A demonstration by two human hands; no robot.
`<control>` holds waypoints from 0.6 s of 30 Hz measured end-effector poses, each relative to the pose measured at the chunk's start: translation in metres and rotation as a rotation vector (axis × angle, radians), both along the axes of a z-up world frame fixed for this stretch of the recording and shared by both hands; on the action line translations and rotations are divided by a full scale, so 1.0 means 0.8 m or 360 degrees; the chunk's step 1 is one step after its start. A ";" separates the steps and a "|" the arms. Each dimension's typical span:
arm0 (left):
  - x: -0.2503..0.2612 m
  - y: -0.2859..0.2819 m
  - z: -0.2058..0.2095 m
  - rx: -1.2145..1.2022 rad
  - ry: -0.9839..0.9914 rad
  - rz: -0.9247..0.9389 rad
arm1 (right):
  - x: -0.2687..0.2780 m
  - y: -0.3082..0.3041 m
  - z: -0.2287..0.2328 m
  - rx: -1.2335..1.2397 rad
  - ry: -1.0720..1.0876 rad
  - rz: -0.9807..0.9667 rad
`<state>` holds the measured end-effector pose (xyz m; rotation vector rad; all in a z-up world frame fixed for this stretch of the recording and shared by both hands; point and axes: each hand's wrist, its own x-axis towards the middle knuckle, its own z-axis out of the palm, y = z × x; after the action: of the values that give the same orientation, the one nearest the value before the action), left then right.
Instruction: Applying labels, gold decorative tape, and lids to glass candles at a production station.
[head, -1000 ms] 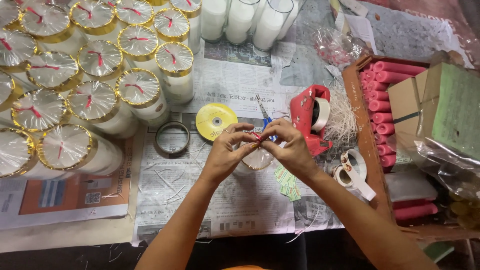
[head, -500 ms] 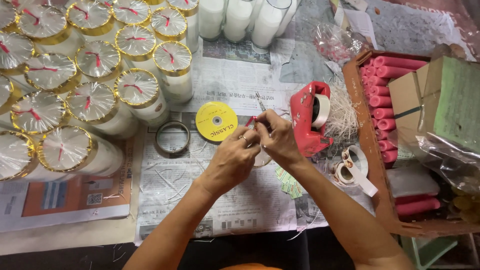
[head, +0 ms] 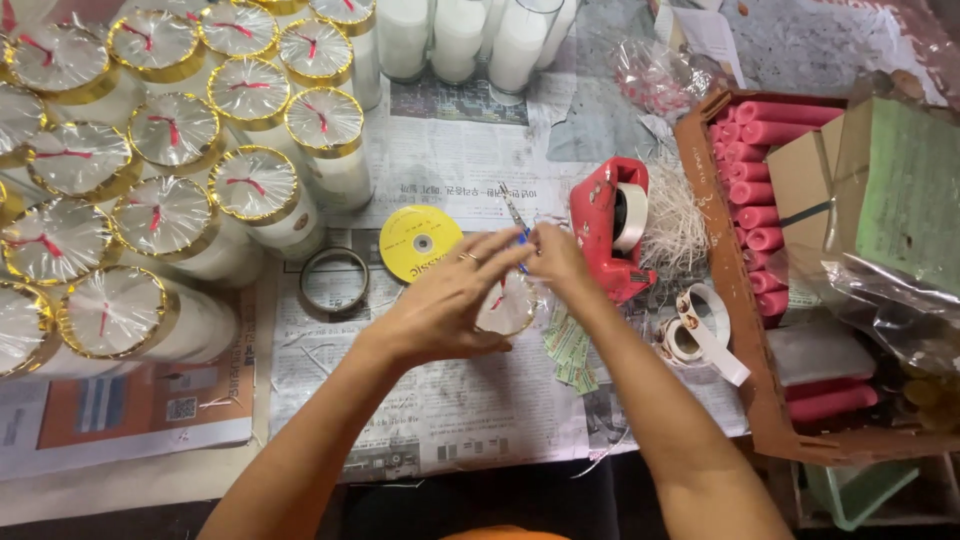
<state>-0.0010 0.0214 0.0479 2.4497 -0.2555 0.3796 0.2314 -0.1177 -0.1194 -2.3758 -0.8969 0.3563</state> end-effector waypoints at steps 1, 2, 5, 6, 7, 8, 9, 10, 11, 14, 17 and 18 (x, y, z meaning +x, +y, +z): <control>0.009 -0.002 -0.011 -0.0043 0.0127 -0.0009 | -0.013 0.002 0.003 -0.0221 -0.0095 -0.0017; 0.018 -0.005 -0.021 -0.0087 0.0253 -0.0017 | -0.025 0.003 0.006 -0.0442 -0.0190 -0.0034; 0.025 -0.037 -0.041 0.0148 0.0107 0.0595 | -0.053 0.023 0.059 -0.0512 -0.0098 -0.0147; 0.025 -0.042 -0.047 0.0152 0.0114 0.0590 | -0.042 0.017 0.040 -0.0510 -0.0090 -0.0150; 0.026 -0.044 -0.051 0.0129 0.0084 0.0804 | -0.029 0.015 0.025 -0.0486 -0.0085 -0.0155; 0.027 -0.045 -0.054 0.0105 0.0053 0.1017 | -0.016 0.014 0.010 -0.0461 -0.0079 -0.0160; 0.028 -0.047 -0.053 0.0106 0.0046 0.1017 | -0.013 0.012 0.003 -0.0458 -0.0086 -0.0161; 0.027 -0.048 -0.051 0.0030 0.0099 0.1003 | -0.010 0.010 -0.003 -0.0540 -0.0173 -0.0152; 0.027 -0.046 -0.048 -0.0041 0.0149 0.0997 | -0.007 0.013 -0.008 -0.0616 -0.0262 -0.0135; 0.005 -0.030 -0.044 -0.0226 0.0190 0.0923 | 0.009 0.014 -0.031 -0.0650 -0.0183 -0.0188; 0.000 -0.006 -0.061 -0.0311 0.0036 0.0869 | -0.023 -0.005 0.018 -0.0108 0.0182 -0.0271; 0.003 -0.002 -0.064 -0.0311 0.0038 0.0863 | -0.037 -0.015 0.031 -0.0108 0.0183 -0.0277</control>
<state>0.0013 0.0198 -0.0033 2.2964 0.4479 0.5733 0.2022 -0.1299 -0.0947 -2.4462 -0.6301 0.4549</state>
